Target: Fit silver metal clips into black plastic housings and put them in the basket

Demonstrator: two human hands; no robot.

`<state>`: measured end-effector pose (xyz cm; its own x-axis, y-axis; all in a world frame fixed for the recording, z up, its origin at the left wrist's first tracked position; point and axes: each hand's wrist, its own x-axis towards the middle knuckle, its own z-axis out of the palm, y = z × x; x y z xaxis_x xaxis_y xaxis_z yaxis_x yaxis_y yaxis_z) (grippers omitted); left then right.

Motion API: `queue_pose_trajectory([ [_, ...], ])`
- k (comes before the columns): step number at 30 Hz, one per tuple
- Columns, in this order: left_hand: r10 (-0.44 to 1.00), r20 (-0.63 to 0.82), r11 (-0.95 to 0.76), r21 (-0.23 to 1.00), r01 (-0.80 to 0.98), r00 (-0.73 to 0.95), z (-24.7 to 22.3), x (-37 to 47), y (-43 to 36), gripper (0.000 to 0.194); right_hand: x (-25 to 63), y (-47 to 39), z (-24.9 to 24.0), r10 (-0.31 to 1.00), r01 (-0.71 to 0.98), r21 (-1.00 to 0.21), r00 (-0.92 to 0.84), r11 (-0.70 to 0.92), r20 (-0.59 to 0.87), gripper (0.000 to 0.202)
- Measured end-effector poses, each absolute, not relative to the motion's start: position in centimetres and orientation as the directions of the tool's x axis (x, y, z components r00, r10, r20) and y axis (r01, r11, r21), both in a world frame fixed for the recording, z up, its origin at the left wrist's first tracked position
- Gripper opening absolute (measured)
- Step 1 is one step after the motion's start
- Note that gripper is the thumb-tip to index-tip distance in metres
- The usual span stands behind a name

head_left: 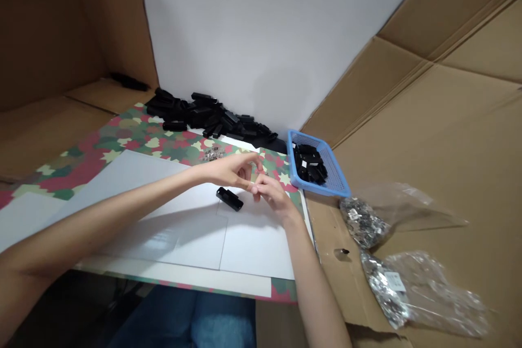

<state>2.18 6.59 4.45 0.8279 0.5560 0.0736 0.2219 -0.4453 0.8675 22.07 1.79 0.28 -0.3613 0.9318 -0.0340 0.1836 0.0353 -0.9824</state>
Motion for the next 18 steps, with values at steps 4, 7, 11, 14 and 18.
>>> queue_pose_trajectory([
  [4,0.545,0.125,-0.675,0.651,0.346,0.829,2.9,-0.2,5.9,0.050,22.3,2.4,-0.5,0.974,0.199,-0.979,-0.225,0.047,0.001,0.019],
  [7,0.614,0.067,-0.615,0.664,0.424,0.786,1.1,-1.4,5.1,0.038,22.5,3.3,-2.1,0.997,0.213,-0.977,-0.078,0.019,0.002,0.020],
  [11,0.667,0.003,-0.379,0.863,0.335,0.745,-0.3,-1.8,4.8,0.030,22.5,4.4,-4.4,0.999,0.210,-0.977,0.035,-0.035,-0.029,0.021],
  [14,0.688,-0.006,-0.261,0.931,0.255,0.726,-0.6,-2.0,4.7,0.044,22.4,4.7,-5.2,0.998,0.217,-0.975,0.053,-0.046,-0.035,0.021],
  [18,0.694,-0.041,-0.108,0.981,0.161,0.718,-1.2,-2.5,4.1,0.046,22.6,4.8,-5.5,0.998,0.250,-0.967,0.053,-0.054,-0.042,0.019],
])
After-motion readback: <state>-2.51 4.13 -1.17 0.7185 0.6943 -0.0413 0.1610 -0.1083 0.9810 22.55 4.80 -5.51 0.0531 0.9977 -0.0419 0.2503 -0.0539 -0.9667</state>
